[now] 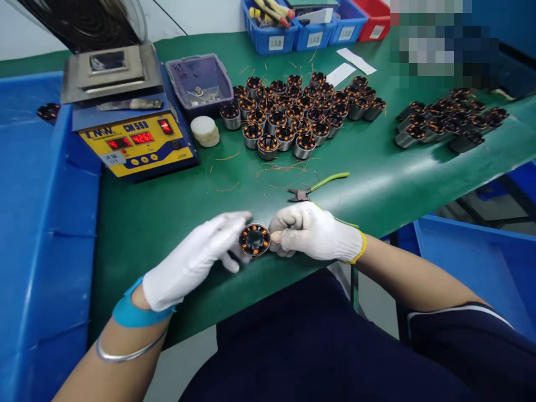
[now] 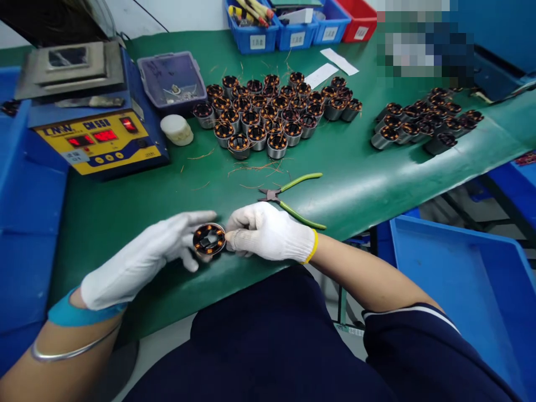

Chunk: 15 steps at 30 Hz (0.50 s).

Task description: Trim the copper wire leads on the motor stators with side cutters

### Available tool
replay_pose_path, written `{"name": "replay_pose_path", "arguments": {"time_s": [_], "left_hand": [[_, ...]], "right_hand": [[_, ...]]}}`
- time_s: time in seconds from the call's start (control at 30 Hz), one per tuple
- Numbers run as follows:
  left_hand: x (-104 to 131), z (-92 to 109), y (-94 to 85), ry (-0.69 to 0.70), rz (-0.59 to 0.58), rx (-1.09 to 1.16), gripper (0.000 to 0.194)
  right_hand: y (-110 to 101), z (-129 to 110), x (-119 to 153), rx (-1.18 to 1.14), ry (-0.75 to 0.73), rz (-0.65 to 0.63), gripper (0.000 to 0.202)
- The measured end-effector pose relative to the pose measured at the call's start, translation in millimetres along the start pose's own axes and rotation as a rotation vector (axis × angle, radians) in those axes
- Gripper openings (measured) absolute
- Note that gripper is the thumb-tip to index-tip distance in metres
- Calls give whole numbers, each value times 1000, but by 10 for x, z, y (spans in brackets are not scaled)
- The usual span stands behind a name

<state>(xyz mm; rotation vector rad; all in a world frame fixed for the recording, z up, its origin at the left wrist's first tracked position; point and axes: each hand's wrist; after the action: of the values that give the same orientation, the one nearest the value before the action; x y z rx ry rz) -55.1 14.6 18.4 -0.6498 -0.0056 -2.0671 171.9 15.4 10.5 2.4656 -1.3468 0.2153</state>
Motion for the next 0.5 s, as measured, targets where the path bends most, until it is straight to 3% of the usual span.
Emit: {"name": "replay_pose_path", "arguments": {"time_s": [0.07, 0.1, 0.17, 0.23, 0.33, 0.4, 0.47, 0.5], "left_hand": [[52, 55, 35, -84, -126, -15, 72], [77, 71, 65, -76, -127, -2, 70], [123, 85, 128, 43, -17, 31, 60], [174, 90, 176, 268, 128, -32, 42], [266, 105, 213, 652, 284, -348, 15], [314, 110, 221, 886, 347, -564, 14], [328, 102, 221, 944, 462, -596, 20], [318, 96, 216, 870, 517, -518, 22]], "right_hand": [[18, -13, 35, -60, 9, -11, 16], [25, -12, 46, -104, 24, -18, 17], [30, 7, 57, -191, 51, -28, 22], [24, 42, 60, -261, 47, -29, 30], [14, 88, 75, -333, 18, -40, 38], [20, 90, 104, -359, -4, -63, 37], [34, 59, 146, -313, -47, -90, 30], [42, 32, 169, -250, -86, -97, 25]]}}
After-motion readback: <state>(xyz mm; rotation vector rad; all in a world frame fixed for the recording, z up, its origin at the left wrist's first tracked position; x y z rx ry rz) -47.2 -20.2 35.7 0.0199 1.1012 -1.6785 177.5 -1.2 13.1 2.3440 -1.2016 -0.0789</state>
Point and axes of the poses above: each hand's wrist, its own x-axis away from the middle knuckle, its own y-axis out of the palm, z = x × y, and after that the axes turned 11 degrees about -x, right-handed
